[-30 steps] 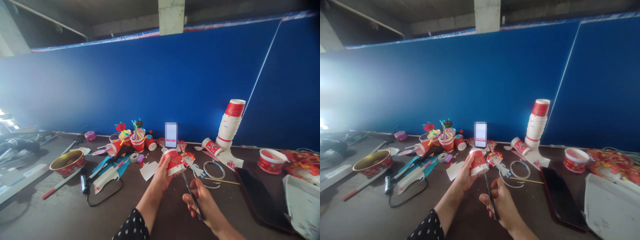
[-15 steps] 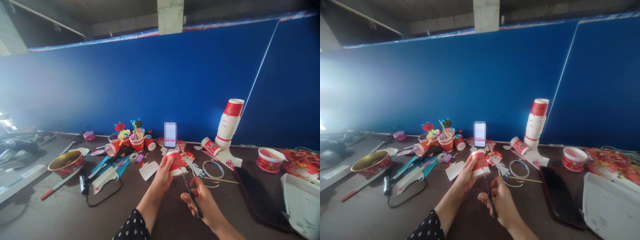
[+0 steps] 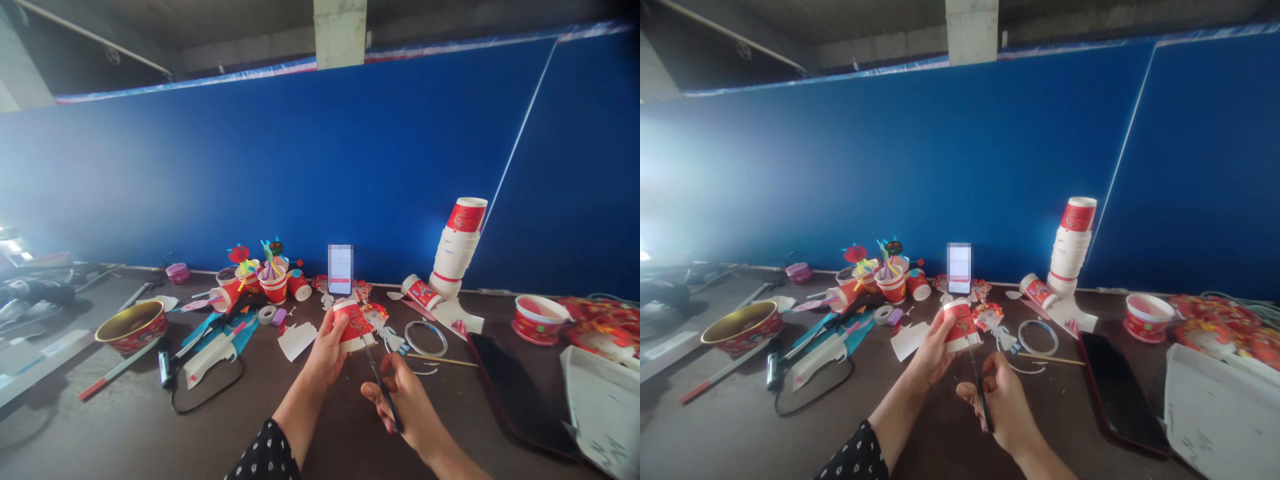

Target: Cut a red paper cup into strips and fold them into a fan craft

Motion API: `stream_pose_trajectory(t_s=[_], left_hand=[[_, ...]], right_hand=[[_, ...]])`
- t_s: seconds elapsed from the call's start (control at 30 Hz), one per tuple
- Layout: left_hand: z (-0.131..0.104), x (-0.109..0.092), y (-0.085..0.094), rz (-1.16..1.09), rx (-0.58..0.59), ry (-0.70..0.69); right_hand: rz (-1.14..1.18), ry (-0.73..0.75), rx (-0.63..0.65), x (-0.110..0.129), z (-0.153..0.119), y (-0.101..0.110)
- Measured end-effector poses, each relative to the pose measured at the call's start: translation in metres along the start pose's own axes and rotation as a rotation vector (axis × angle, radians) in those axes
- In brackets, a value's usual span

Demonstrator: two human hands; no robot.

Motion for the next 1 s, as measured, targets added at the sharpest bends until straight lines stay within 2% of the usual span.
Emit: stream_pose_trajectory(t_s=[0.47,0.63,1.0], left_hand=[[-0.003,-0.004,-0.006,0.042,0.008,-0.005],[-0.002,-0.003,-0.004,0.064,0.003,-0.017],[-0.006,0.001,-0.011,0.091,0.014,-0.006]], right_hand=[[-0.026,0.042,0.011,0.001,-0.003,0.000],[-0.031,0.028,-0.006,0.002,-0.002,0.001],[0.018,-0.002,-0.049,-0.003,0.003,0.004]])
Point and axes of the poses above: each hand's wrist, its own z-axis towards the middle knuckle, its own y-axis out of the back of the hand, x = y × z, the point moved 7 cm from there along z, towards the middle knuckle, and after that the axes turned 9 degrees about -z, right-handed, at the moved point
